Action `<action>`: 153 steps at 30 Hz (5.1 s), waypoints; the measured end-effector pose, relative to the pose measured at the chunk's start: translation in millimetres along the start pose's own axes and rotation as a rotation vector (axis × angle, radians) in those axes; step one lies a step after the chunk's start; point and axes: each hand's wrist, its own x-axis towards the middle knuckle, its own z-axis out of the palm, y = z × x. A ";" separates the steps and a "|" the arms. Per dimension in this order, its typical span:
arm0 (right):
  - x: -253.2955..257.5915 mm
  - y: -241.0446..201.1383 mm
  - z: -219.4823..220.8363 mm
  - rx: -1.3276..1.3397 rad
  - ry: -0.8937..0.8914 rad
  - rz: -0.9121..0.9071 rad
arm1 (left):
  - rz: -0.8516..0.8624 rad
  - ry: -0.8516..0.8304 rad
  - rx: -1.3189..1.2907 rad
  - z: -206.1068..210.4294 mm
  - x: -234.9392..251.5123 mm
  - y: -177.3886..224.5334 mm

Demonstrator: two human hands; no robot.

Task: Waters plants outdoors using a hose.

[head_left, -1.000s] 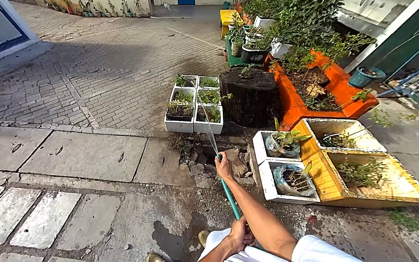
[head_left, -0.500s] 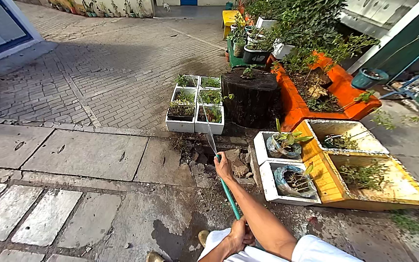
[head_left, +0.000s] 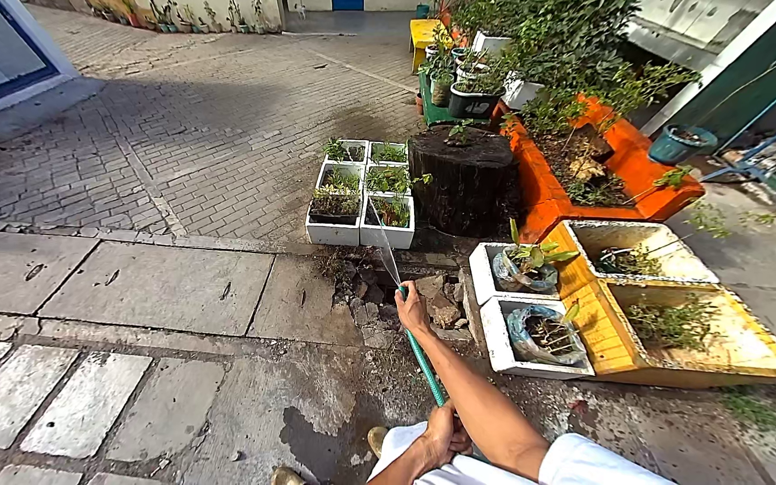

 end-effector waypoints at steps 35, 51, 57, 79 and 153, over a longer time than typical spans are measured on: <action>3.6 20.6 -12.8 -0.017 0.104 0.132 | -0.010 -0.035 -0.001 -1.8 5.2 -4.3; 2.3 20.3 -13.3 -0.002 0.150 0.106 | -0.015 -0.025 0.017 -1.3 5.4 -3.0; 2.7 24.4 -15.7 0.016 0.204 0.131 | -0.013 -0.047 0.014 -3.6 6.3 -4.4; 1.4 17.7 -16.4 0.019 0.195 0.121 | -0.007 -0.024 -0.001 -1.2 3.8 -2.0; -10.1 0.3 3.9 -0.040 -0.104 0.025 | -0.001 0.015 0.002 1.9 -3.9 -7.8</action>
